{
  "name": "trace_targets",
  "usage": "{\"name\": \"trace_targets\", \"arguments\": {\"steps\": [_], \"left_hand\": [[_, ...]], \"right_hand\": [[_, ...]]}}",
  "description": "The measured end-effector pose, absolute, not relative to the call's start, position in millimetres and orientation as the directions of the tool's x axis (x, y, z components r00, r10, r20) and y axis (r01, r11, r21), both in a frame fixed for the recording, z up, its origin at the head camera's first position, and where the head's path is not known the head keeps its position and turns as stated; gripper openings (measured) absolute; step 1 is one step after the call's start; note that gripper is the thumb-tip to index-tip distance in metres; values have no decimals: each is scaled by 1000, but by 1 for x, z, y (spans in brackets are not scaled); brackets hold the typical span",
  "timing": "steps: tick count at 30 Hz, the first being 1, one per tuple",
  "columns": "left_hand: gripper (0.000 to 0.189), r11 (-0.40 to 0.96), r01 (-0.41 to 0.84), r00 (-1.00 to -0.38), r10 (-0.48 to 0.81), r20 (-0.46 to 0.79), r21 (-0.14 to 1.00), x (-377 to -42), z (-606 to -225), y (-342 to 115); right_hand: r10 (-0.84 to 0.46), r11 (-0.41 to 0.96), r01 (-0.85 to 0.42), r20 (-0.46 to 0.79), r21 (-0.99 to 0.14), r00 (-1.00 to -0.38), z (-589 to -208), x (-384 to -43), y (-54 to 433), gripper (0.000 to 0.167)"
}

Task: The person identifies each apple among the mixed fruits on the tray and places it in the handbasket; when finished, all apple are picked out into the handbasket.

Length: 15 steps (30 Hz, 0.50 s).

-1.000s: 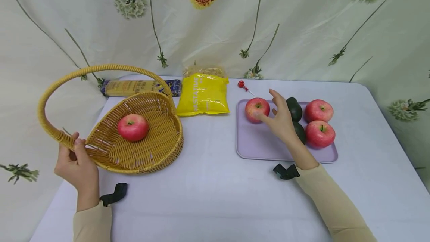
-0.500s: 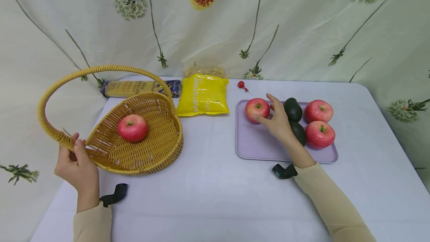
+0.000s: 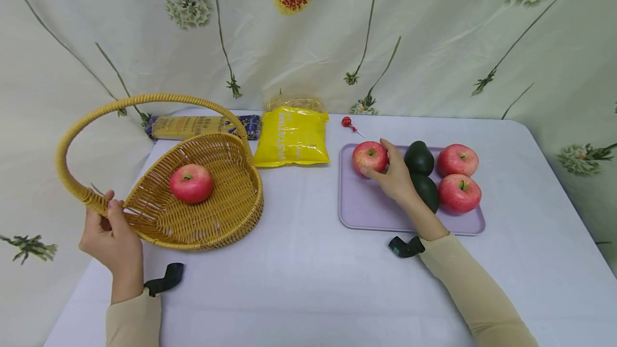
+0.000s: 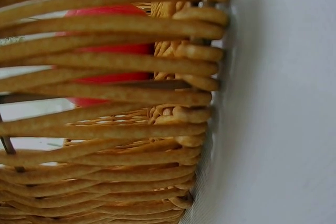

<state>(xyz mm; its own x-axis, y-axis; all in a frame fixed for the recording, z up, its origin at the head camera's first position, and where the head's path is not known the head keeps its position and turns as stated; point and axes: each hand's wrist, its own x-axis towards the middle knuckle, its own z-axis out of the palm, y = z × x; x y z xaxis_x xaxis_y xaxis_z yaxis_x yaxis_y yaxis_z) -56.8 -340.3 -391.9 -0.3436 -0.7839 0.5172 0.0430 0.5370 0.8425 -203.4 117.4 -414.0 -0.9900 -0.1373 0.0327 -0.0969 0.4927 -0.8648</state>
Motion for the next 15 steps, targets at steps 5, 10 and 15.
{"name": "trace_targets", "arguments": {"steps": [5, 10, 15], "left_hand": [[26, 536, 30, -344, -787, 513, 843, -58, -397, -345], [26, 539, 24, -344, -786, 513, 842, -58, -398, -347], [26, 537, 24, -344, -788, 511, 843, -58, -398, -346]], "right_hand": [[-137, 496, -98, 34, -863, -990, -415, -204, 117, 81], [-132, 508, -103, 41, -855, -990, -417, -205, 117, 80], [-129, 514, -111, 52, -850, -990, -418, -205, 117, 79]]}}
